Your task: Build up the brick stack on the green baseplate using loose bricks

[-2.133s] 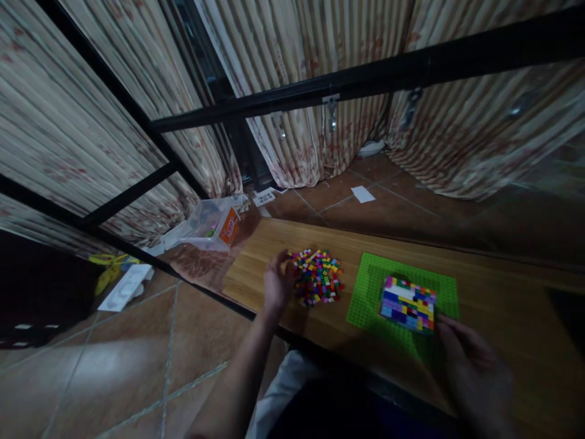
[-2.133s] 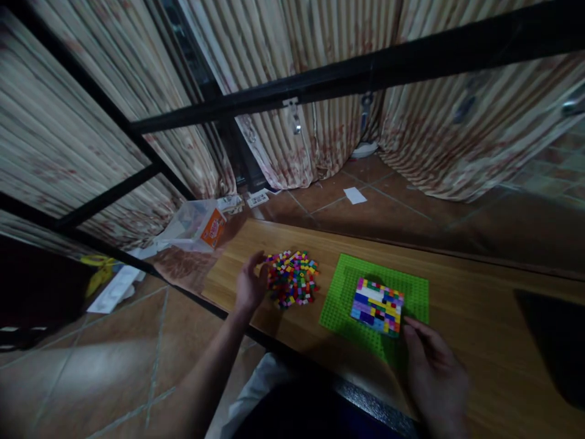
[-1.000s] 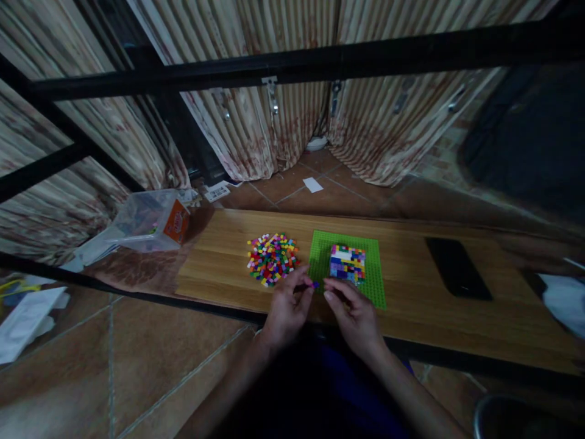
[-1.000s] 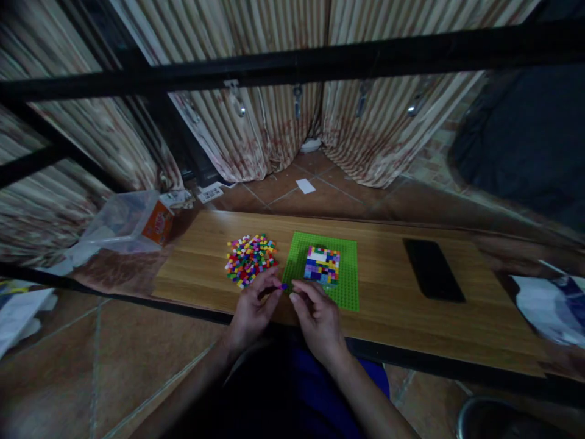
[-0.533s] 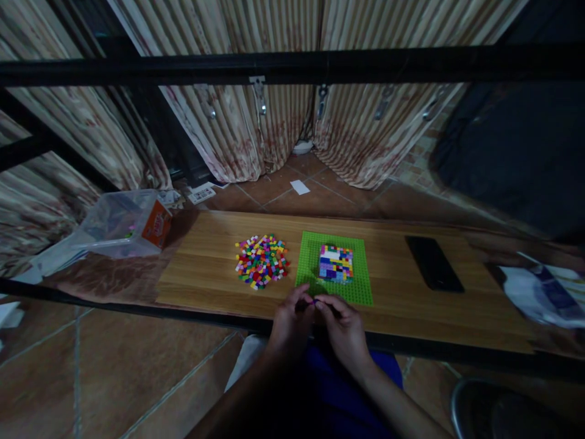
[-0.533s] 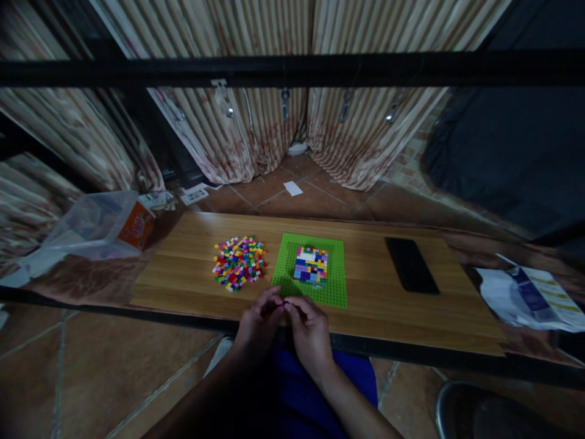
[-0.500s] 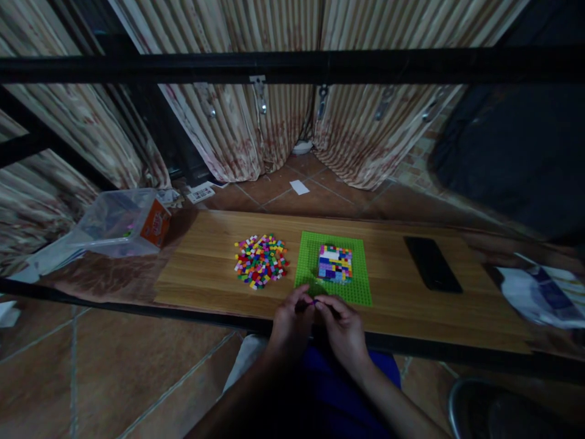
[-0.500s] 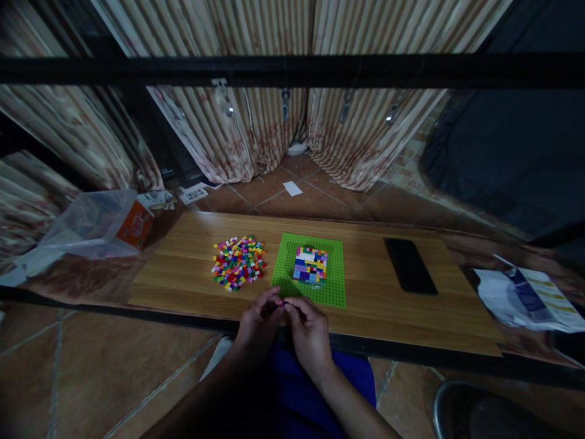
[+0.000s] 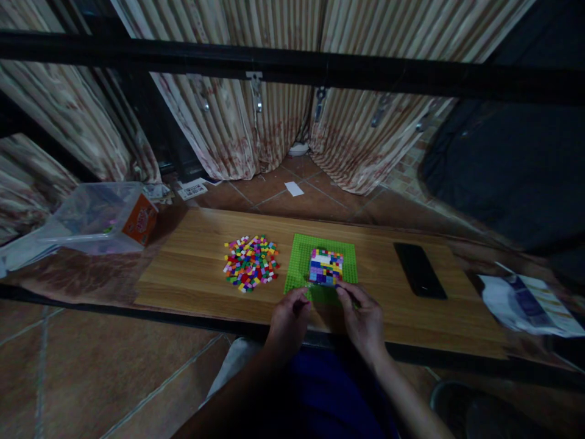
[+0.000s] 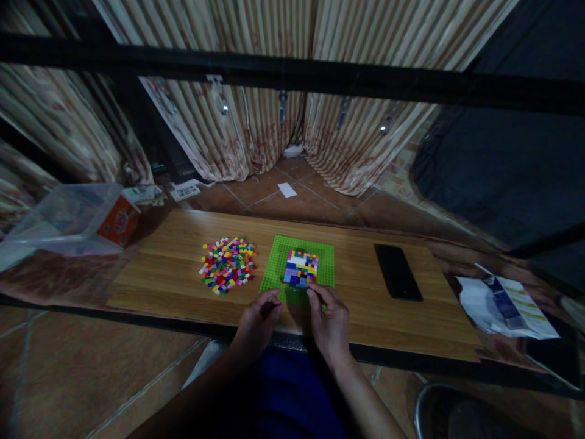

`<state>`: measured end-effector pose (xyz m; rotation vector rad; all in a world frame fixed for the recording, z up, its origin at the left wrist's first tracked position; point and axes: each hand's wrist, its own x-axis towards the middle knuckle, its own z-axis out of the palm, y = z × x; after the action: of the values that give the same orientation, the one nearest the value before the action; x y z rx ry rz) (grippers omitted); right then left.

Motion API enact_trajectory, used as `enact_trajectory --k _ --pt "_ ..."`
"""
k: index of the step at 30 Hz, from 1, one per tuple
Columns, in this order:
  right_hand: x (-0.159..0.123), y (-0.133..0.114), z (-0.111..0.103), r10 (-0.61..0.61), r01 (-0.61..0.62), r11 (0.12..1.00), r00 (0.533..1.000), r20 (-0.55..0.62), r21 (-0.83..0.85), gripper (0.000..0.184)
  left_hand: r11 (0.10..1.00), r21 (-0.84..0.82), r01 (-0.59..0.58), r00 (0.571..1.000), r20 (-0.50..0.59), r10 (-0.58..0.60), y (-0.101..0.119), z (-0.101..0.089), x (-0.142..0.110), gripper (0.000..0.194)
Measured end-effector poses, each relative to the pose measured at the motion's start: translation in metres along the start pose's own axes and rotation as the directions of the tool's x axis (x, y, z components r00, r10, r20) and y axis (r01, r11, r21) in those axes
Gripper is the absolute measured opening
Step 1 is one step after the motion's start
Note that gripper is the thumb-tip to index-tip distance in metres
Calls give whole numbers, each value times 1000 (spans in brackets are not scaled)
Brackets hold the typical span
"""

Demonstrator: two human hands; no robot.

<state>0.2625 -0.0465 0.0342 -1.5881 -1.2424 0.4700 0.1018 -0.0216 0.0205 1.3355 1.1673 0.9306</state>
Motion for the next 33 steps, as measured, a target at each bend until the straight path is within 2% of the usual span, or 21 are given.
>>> enact_trajectory --k 5,8,12,18,23,33 --pt "32 0 -8 -109 110 992 994 18 -63 24 985 141 -103 994 -10 105 -9 -12 9 30" --pt "51 -6 1 -195 200 972 979 53 -126 22 962 204 -181 983 29 179 -16 -17 13 33" --pt "70 -7 16 -248 264 931 964 91 -254 22 928 277 -248 969 75 237 -21 -19 13 33" --pt "82 0 25 -267 311 891 948 172 -330 23 917 288 -277 961 81 264 -20 -20 12 30" --pt "85 1 27 -274 324 883 944 186 -340 23 899 315 -304 953 111 283 -20 -21 12 31" --pt "92 4 30 -227 273 928 954 196 -254 19 905 321 -278 960 110 256 -13 -20 9 30"
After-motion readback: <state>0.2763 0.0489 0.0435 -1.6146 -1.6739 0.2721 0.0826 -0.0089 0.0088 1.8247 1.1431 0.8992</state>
